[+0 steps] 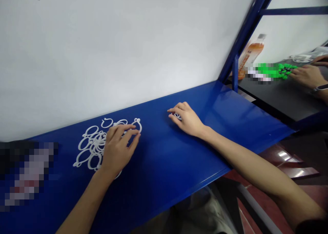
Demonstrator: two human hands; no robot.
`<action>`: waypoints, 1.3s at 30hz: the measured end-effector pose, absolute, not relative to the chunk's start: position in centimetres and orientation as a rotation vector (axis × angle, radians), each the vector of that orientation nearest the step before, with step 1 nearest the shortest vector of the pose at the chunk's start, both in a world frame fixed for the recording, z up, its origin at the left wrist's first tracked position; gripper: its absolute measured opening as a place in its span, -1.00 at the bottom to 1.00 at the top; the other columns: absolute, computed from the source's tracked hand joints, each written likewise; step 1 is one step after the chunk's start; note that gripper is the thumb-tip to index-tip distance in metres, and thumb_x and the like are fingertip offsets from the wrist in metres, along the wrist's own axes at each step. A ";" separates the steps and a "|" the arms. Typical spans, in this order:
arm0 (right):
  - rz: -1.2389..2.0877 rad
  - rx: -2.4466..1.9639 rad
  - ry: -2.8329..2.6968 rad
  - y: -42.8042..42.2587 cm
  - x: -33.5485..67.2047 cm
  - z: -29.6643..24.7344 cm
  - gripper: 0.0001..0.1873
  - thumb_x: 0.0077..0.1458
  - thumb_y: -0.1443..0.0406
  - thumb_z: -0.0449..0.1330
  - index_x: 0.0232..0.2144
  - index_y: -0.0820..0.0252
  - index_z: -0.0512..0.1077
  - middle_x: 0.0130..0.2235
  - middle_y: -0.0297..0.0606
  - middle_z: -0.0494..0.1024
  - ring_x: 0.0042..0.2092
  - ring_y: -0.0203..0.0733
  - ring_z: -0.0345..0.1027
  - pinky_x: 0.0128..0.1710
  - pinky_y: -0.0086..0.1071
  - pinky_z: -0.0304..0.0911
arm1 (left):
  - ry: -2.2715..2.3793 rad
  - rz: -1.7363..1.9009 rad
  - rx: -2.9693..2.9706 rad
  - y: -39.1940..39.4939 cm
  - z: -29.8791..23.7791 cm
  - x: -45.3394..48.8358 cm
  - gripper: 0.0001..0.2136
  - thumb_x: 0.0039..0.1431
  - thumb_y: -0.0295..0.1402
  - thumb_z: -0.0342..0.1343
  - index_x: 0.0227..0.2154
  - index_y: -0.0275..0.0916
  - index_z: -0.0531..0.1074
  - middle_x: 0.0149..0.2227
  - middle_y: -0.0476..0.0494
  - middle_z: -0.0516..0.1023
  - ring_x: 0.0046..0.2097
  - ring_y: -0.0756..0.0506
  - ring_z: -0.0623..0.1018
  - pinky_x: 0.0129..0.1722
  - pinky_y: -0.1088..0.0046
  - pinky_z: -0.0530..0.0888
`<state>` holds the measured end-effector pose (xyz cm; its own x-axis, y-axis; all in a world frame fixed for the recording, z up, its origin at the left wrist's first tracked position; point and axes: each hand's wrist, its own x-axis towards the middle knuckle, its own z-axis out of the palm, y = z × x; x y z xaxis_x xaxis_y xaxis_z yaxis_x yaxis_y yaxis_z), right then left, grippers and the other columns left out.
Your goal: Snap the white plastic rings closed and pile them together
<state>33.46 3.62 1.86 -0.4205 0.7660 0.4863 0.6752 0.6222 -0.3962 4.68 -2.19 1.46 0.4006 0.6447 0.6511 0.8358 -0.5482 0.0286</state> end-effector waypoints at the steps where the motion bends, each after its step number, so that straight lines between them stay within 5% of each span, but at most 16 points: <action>1: 0.233 -1.052 -2.243 3.0 33.0 2.0 -0.68 0.36 0.18 0.08 -0.02 0.23 0.49 -0.13 -0.10 0.51 -0.08 -0.05 0.30 0.01 -0.14 0.29 | -1.247 -0.888 -2.401 -2.5 1.7 5.1 -0.93 0.23 -0.43 0.17 -0.24 -0.19 0.49 -0.17 -0.18 0.59 -0.09 -0.19 0.50 0.01 0.16 0.42; 9: 0.698 -0.709 -2.406 -0.4 30.5 2.2 -0.74 0.33 0.12 0.13 -0.18 0.20 0.43 -0.21 -0.22 0.54 -0.18 -0.19 0.38 -0.15 -0.30 0.32 | -0.965 -0.800 -2.617 -4.4 1.8 7.8 -0.93 0.24 -0.46 0.16 -0.26 -0.17 0.50 -0.31 -0.06 0.61 -0.23 -0.11 0.52 -0.12 0.28 0.42; 17: 0.672 -0.774 -2.376 -0.1 30.7 2.1 -0.86 0.33 0.25 0.12 -0.27 0.19 0.41 -0.29 -0.27 0.50 -0.25 -0.22 0.35 -0.21 -0.34 0.28 | -1.110 -1.001 -2.598 -4.4 1.2 8.2 -0.95 0.26 -0.37 0.16 -0.25 -0.17 0.41 -0.37 -0.01 0.57 -0.31 -0.06 0.54 -0.21 0.37 0.45; 22: 0.518 -0.647 -2.490 -0.2 30.8 2.1 -0.77 0.34 0.18 0.13 -0.21 0.22 0.46 -0.20 -0.18 0.49 -0.18 -0.19 0.34 -0.17 -0.31 0.32 | -1.605 -1.105 -2.539 -4.7 1.5 8.1 -0.71 0.31 -0.14 0.09 -0.02 -0.17 0.37 -0.38 0.04 0.54 -0.42 -0.01 0.50 -0.35 0.45 0.47; 27: 0.442 -0.579 -2.521 -0.5 30.7 2.2 -0.71 0.30 0.09 0.16 -0.23 0.19 0.52 -0.11 -0.15 0.46 -0.14 -0.17 0.34 -0.15 -0.28 0.36 | -1.594 -1.132 -2.684 -4.6 1.8 8.3 -0.89 0.32 -0.28 0.09 -0.19 -0.15 0.46 -0.33 0.03 0.57 -0.36 0.02 0.54 -0.30 0.51 0.48; 32: 0.565 -0.753 -2.257 -0.5 30.9 2.3 -0.58 0.27 0.10 0.21 0.07 0.20 0.38 0.16 -0.03 0.34 0.00 -0.14 0.39 -0.05 -0.23 0.42 | -1.627 -1.240 -2.691 -4.7 1.9 8.1 -0.91 0.32 -0.32 0.09 -0.22 -0.14 0.48 -0.31 0.02 0.60 -0.31 0.01 0.58 -0.26 0.52 0.50; 35: 0.659 -0.686 -2.292 -0.3 30.8 2.1 -0.61 0.31 0.21 0.17 0.12 0.23 0.32 0.07 -0.09 0.49 -0.05 -0.18 0.46 -0.06 -0.27 0.42 | -1.656 -1.289 -2.696 -4.8 2.0 8.0 -0.91 0.31 -0.31 0.11 -0.24 -0.14 0.50 -0.31 0.01 0.62 -0.29 -0.01 0.60 -0.26 0.51 0.51; 39: 0.654 -0.581 -2.344 -0.6 30.2 1.5 -0.82 0.37 0.31 0.08 -0.07 0.24 0.44 -0.16 -0.17 0.59 -0.15 -0.20 0.49 -0.15 -0.33 0.40 | -1.575 -1.320 -2.733 -4.7 2.2 8.1 -0.90 0.30 -0.41 0.10 -0.26 -0.14 0.51 -0.31 0.04 0.62 -0.28 0.02 0.60 -0.24 0.55 0.50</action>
<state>30.23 -0.59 1.49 -0.7054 0.5483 0.4492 0.2363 0.7794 -0.5802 8.09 -4.70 2.16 0.2913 0.8280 0.4792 0.6164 -0.5455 0.5679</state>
